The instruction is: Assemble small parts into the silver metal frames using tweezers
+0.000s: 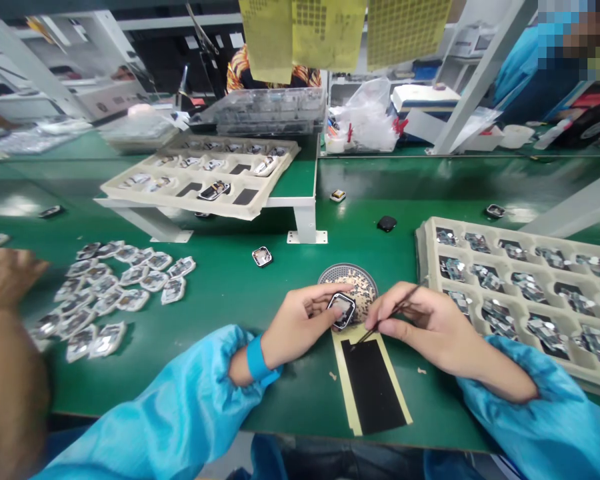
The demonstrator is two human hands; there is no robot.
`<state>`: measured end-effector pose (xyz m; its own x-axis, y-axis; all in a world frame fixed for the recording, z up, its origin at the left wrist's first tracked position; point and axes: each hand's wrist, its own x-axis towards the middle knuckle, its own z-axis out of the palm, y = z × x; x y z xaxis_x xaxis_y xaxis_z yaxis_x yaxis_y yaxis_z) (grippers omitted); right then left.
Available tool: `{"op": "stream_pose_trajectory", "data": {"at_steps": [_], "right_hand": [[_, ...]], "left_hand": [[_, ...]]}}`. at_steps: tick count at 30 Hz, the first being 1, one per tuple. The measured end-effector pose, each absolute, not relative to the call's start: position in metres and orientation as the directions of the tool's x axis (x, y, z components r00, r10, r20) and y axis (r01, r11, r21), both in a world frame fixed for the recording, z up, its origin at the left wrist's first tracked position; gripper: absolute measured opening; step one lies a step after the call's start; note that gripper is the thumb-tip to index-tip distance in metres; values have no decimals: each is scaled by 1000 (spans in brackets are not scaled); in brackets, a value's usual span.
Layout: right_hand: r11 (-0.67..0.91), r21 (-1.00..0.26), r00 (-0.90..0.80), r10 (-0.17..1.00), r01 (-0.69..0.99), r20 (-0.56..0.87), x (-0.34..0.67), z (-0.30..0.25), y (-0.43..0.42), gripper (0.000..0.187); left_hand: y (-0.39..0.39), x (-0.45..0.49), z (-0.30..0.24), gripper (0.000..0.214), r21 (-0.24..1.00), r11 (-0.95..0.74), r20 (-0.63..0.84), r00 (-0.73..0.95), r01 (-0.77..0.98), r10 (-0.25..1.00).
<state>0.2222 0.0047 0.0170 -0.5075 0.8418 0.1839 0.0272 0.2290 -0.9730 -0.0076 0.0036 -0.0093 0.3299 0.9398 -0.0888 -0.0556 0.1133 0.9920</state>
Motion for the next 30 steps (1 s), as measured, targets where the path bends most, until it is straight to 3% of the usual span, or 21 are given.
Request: {"op": "stream_pose_trajectory", "data": {"at_steps": [5, 8, 18, 23, 27, 30], "right_hand": [[558, -827, -280, 806, 69, 521, 218, 11, 3, 25], [632, -767, -292, 759, 113, 582, 215, 6, 3, 33], [603, -787, -255, 787, 131, 561, 211, -3, 2, 29], [451, -876, -112, 892, 173, 437, 206, -7, 0, 14], [302, -949, -28, 953, 93, 301, 201, -6, 0, 13], [318, -943, -18, 948, 101, 318, 200, -6, 0, 13]], "left_hand": [[5, -7, -6, 46, 932, 300, -197, 408, -205, 891], [4, -6, -7, 46, 913, 327, -199, 432, -245, 880], [3, -3, -6, 47, 901, 349, -215, 435, -257, 874], [1, -3, -10, 44, 944, 267, -172, 396, -197, 902], [-1, -1, -11, 43, 970, 200, -141, 350, -141, 926], [-1, 0, -9, 43, 974, 183, -131, 323, -136, 937]]}}
